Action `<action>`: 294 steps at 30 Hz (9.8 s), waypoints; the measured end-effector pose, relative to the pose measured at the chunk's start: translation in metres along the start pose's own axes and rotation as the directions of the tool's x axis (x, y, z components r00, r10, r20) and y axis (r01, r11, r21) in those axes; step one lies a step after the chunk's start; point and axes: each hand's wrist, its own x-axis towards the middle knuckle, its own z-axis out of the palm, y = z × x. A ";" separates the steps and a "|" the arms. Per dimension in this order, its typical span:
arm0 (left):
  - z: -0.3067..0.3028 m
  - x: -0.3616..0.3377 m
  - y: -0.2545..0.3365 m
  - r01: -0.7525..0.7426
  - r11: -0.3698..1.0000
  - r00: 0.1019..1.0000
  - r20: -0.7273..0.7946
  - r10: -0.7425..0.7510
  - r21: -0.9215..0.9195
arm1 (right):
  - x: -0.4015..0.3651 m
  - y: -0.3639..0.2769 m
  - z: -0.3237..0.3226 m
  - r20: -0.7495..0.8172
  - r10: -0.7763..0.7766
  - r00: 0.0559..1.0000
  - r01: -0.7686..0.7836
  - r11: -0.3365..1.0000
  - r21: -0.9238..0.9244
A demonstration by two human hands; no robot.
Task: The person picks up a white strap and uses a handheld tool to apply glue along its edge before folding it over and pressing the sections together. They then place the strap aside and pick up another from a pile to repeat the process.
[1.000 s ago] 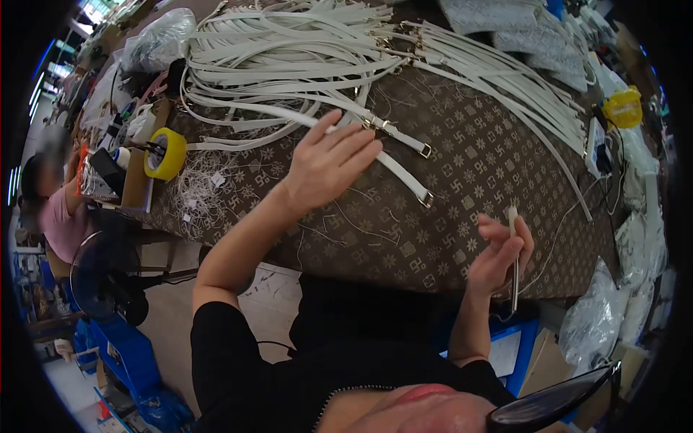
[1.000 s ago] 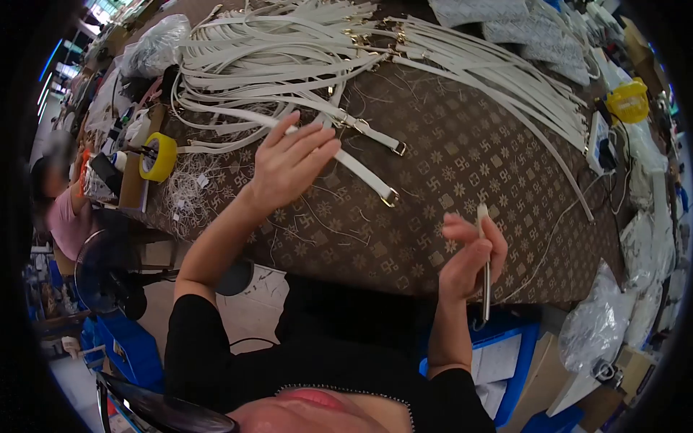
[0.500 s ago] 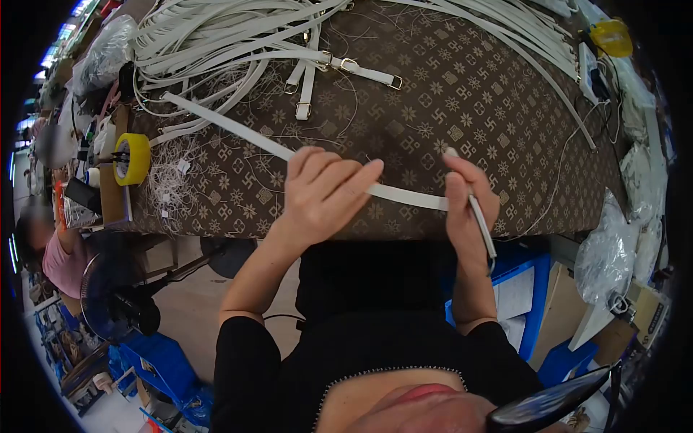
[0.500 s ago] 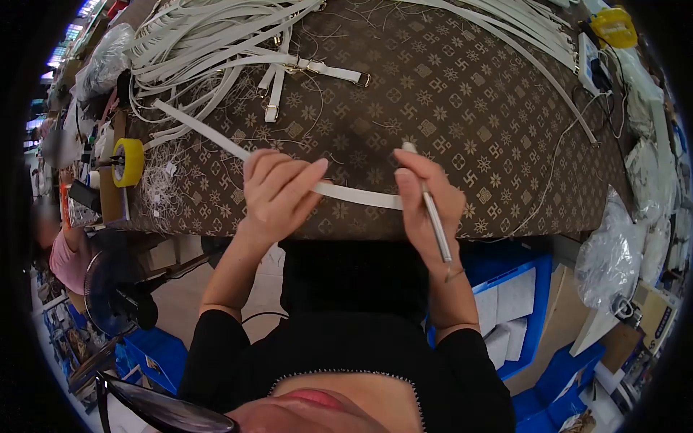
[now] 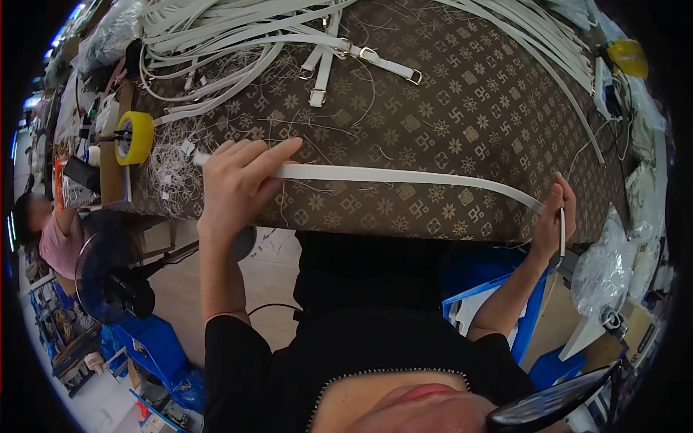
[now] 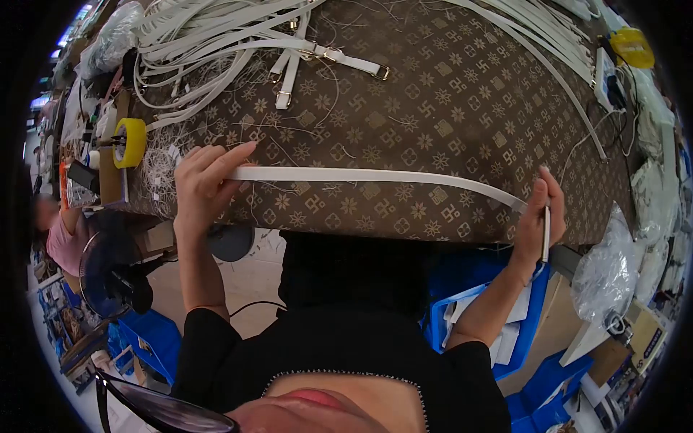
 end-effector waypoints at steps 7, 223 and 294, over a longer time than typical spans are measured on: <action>0.011 -0.009 -0.002 0.355 0.856 0.924 0.279 -0.261 -0.375 | 0.026 0.040 -0.028 -0.067 0.036 0.997 -0.047 0.986 -0.158; 0.092 -0.036 0.088 -0.365 0.805 0.896 -0.413 0.165 -0.469 | -0.019 -0.151 0.075 0.867 -0.238 0.438 -0.376 0.827 0.417; 0.091 -0.009 0.065 0.008 0.881 0.995 -0.079 -0.052 -0.474 | -0.036 -0.091 0.083 0.625 -0.265 0.734 -0.398 0.578 0.712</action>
